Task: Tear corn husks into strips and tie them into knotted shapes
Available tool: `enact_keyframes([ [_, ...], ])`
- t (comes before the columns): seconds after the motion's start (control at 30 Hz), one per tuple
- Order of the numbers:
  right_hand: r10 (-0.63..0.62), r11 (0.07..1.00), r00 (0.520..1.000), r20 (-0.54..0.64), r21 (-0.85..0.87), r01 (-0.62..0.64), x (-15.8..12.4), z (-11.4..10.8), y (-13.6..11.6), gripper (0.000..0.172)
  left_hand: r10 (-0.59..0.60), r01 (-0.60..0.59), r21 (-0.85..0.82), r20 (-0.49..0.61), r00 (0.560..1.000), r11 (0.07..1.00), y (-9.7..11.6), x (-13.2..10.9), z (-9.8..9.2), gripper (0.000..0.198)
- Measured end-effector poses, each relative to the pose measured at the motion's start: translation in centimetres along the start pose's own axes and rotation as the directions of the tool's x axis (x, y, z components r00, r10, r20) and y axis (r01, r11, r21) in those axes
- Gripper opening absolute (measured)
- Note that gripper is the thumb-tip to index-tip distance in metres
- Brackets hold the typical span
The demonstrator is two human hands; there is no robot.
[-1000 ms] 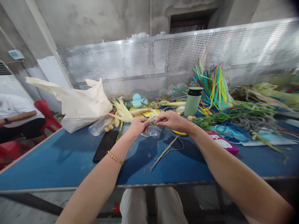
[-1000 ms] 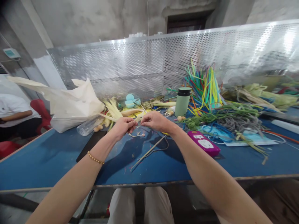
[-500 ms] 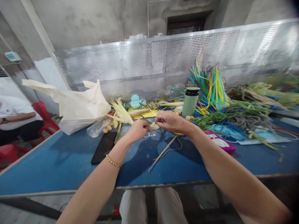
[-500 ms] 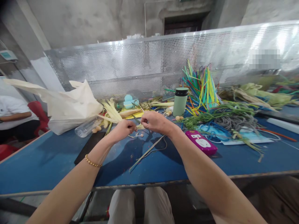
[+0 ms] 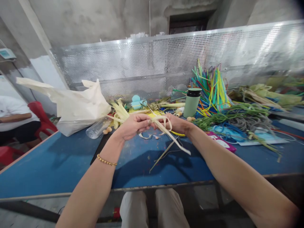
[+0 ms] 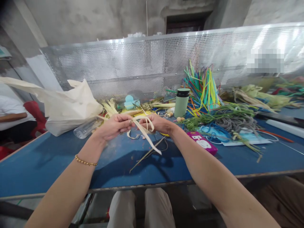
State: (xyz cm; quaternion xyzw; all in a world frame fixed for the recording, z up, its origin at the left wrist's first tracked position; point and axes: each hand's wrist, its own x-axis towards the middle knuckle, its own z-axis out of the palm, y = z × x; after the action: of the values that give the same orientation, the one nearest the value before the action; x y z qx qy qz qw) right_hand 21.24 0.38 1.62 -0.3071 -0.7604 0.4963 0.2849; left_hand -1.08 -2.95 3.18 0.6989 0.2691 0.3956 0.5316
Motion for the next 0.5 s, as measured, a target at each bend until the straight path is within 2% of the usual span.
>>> enact_keyframes([
  [0.07,0.028,0.993,1.0,0.011,0.119,-0.029,0.3,0.7,0.3,0.032,-0.017,0.004,-0.135,-0.092,0.996,0.991,-0.2,0.4,0.0,0.017],
  [0.17,-0.008,0.943,0.999,-0.033,0.333,0.018,1.3,2.0,0.9,0.028,-0.087,0.017,-0.288,-0.232,0.969,0.958,-0.5,1.0,0.1,0.012],
  [0.27,-0.039,0.861,0.996,-0.082,0.503,0.075,2.2,3.2,1.6,0.026,-0.186,0.005,-0.432,-0.379,0.907,0.902,-0.7,1.4,-0.1,0.014],
  [0.33,-0.032,0.834,0.998,-0.061,0.549,0.061,2.5,3.9,2.0,0.03,-0.246,-0.03,-0.525,-0.446,0.861,0.85,-0.7,1.6,-0.6,0.017],
  [0.4,-0.013,0.876,0.999,-0.032,0.481,0.026,2.5,4.2,2.2,0.034,-0.275,-0.076,-0.584,-0.489,0.828,0.808,-0.7,1.6,-1.3,0.019],
  [0.43,-0.007,0.922,0.999,-0.036,0.387,0.02,2.5,4.3,2.1,0.036,-0.269,-0.102,-0.578,-0.52,0.811,0.81,-0.8,1.7,-1.6,0.019],
  [0.5,-0.061,0.995,0.992,-0.109,0.069,0.069,2.2,4.3,1.4,0.036,-0.22,-0.123,-0.481,-0.595,0.773,0.868,-1.1,1.7,-2.2,0.017],
])
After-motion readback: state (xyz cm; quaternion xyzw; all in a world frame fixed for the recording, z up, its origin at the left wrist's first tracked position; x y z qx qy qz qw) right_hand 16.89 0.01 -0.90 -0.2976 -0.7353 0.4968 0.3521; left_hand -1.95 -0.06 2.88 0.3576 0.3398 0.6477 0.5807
